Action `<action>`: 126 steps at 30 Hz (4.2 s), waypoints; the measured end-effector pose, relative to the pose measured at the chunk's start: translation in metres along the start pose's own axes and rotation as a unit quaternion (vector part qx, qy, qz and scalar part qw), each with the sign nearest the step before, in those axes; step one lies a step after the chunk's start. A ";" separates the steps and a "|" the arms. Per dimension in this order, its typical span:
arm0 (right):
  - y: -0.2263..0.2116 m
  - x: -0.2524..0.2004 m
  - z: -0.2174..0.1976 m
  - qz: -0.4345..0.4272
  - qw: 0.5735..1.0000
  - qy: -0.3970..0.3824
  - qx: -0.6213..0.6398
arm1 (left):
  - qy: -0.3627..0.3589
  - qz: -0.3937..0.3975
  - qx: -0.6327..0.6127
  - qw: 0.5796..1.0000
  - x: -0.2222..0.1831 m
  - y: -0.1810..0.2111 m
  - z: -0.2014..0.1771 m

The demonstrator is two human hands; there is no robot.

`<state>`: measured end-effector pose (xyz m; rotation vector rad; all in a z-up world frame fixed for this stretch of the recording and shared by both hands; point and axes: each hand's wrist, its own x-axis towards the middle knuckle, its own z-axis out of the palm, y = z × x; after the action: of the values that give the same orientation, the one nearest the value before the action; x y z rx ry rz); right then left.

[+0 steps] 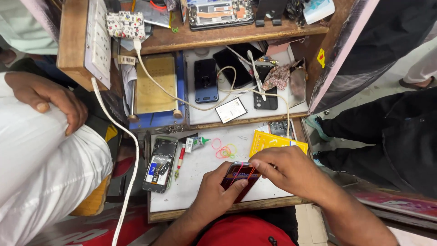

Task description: The person applies adhesive to a smartphone chassis and installs a new screen. They then secure the assembly by wrapping multiple rubber bands around the phone to hold the screen in place while the adhesive sets.

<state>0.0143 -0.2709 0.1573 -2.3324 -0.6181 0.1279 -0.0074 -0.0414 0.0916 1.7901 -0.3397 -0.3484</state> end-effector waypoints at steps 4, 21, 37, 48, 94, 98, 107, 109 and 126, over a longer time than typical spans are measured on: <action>0.017 0.003 0.026 -0.025 0.984 0.116 0.132 | -0.032 0.017 -0.189 0.981 -0.004 -0.006 0.004; 0.068 0.012 0.068 0.011 0.970 0.018 0.242 | 0.001 -0.096 -0.002 0.995 0.025 -0.006 -0.018; 0.086 -0.005 0.119 0.170 0.649 0.181 0.719 | 0.208 0.132 0.040 0.968 -0.015 -0.048 -0.020; 0.068 -0.028 0.197 0.158 0.621 0.140 0.755 | 0.249 0.041 -0.352 0.901 -0.021 -0.101 0.003; 0.120 -0.036 0.048 -0.116 0.984 -0.126 0.050 | -0.106 -0.020 -0.029 0.994 0.011 -0.075 -0.043; 0.186 -0.053 0.052 -0.028 0.877 0.066 0.474 | 0.082 0.007 -0.311 0.947 0.008 -0.081 -0.071; 0.114 0.002 0.092 0.097 0.672 0.050 0.732 | 0.096 0.268 0.303 0.909 0.010 -0.056 -0.014; 0.080 0.004 0.087 0.120 0.900 -0.018 0.419 | 0.060 0.207 0.365 0.906 0.019 -0.054 0.000; 0.123 -0.003 0.097 -0.011 0.575 -0.035 0.817 | 0.160 0.324 0.280 0.889 0.007 -0.052 -0.003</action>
<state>0.0350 -0.2909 0.0036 -0.4603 -0.2437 0.5156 0.0023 -0.0292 0.0415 2.1146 -0.8298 0.5720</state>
